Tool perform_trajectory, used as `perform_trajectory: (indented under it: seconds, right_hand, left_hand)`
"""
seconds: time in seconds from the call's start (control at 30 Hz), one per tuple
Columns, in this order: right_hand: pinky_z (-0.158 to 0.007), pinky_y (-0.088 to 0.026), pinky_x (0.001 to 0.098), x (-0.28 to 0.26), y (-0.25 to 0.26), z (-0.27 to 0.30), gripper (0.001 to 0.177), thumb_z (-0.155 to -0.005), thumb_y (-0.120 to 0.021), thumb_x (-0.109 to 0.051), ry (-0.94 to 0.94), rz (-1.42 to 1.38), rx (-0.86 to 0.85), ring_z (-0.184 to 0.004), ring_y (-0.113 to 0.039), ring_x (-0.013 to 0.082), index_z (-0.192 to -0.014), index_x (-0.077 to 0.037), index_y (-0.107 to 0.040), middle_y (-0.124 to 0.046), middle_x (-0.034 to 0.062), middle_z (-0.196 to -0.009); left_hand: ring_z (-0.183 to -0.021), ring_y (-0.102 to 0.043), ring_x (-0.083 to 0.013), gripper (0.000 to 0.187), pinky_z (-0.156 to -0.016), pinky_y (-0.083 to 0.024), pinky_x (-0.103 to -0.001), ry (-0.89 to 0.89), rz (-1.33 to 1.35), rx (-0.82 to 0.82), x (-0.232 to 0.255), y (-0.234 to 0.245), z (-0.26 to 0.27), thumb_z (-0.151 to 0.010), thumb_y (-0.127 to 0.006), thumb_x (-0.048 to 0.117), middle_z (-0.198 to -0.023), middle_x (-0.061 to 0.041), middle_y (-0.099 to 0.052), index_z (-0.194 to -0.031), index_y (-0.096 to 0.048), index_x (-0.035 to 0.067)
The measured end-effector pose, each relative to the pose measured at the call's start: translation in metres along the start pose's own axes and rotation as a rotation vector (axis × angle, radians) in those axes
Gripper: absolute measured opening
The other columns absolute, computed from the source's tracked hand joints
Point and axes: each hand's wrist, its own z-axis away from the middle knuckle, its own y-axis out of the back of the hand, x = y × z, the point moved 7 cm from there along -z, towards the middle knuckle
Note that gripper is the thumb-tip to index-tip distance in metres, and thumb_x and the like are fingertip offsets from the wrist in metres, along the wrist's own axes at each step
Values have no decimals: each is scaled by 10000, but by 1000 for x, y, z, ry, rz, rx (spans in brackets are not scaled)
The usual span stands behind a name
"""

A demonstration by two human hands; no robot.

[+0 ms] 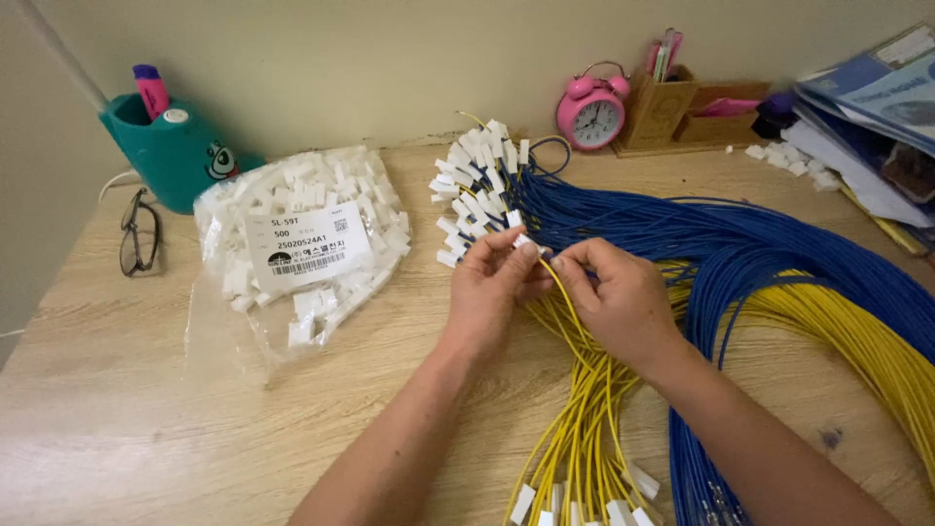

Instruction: Attaching small plastic connectors to the ends of yellow and blue electrical wires on a desk.

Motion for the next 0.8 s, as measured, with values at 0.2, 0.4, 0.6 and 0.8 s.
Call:
perform_trajectory:
  seconds: [0.2,0.4,0.6,0.8]
  right_hand:
    - [-808,-468,507,-19,3,-9,193,-930,-603,-124,251,38,-139,-906,-596,434,-1094,-52,-677,-646,197,-876]
    - [-769,-463,288,-25,11,4,165,-901,-612,-213,235,113,-602,-839,-655,144,-983,-121,-722,-688,2,-889]
    - [-777,-523,293,2,-4,32,197,-841,-649,-272,118,248,-904,-868,-743,114,-992,-235,-770,-802,-89,-968]
    - [-785,-511,318,12,-12,44,212,-857,-624,-294,183,310,-975,-900,-723,162,-1031,-243,-735,-775,-70,-999]
  left_hand:
    - [-687,-703,-188,284,-589,-627,-274,-175,-368,-29,50,6,-5,-903,-661,100,-840,-112,-651,-1175,-618,33]
    - [-604,-614,-69,183,-588,-523,-215,-411,-659,42,63,5,2,-900,-637,109,-830,5,-649,-1082,-631,129]
    - [-495,-423,-23,284,-577,-451,-183,-603,-833,-15,66,-18,26,-890,-625,-48,-1312,-106,-398,-1093,-616,151]
    - [-825,-582,-226,190,-669,-475,-364,-841,-1075,-145,68,-30,38,-906,-571,1,-940,-49,-501,-1029,-621,137]
